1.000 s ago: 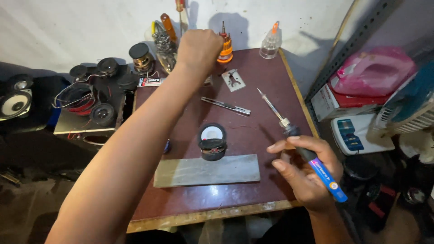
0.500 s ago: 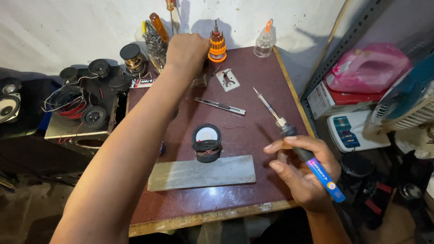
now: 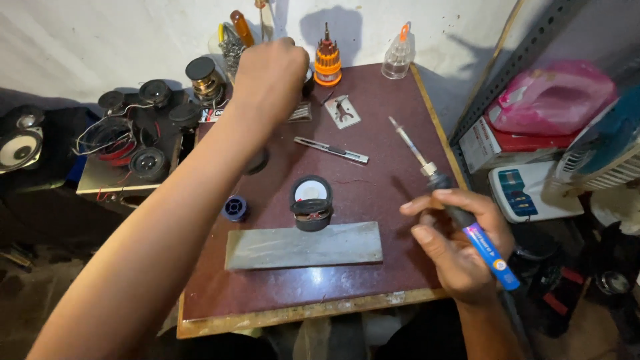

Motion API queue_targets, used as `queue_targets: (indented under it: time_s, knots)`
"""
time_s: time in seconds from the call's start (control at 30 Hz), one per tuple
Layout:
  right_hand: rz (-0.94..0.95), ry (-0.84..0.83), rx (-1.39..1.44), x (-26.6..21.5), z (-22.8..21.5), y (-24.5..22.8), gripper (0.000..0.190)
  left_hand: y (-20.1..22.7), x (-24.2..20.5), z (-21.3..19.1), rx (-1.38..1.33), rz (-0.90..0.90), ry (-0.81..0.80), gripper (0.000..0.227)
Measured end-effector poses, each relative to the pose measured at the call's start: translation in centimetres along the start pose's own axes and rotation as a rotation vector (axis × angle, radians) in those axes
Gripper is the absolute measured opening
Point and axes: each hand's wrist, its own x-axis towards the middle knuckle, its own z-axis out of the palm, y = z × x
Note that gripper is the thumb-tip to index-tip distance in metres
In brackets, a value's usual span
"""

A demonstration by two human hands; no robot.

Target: The person uses a soldering iron to attach a wire to a small speaker component on a workbench. They heat the connection point and apply solder to secure the wire, then inspect the finished joint.

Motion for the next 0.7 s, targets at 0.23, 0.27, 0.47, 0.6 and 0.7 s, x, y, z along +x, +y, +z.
queue_targets:
  time_s: [0.23,0.27,0.47,0.6,0.7]
  knots:
    - [0.044,0.011,0.028,-0.1,-0.3,0.2,0.036,4.3,-11.4,-15.2,-0.485,0.062,0.162,0.020]
    - [0.038,0.013,0.058,0.0,-0.2,0.3,0.036,5.2,-13.4,-16.0,-0.546,0.044,0.139,0.010]
    - [0.017,0.030,0.166,-0.1,0.3,1.6,0.038,9.5,-20.5,-14.7,-0.738,-0.092,0.143,0.010]
    - [0.027,0.031,0.149,-0.2,0.5,1.5,0.036,9.8,-21.7,-13.2,-0.736,-0.162,0.085,0.009]
    - [0.028,0.032,0.134,-0.1,0.7,1.1,0.036,9.5,-21.7,-13.0,-0.772,-0.181,0.101,0.005]
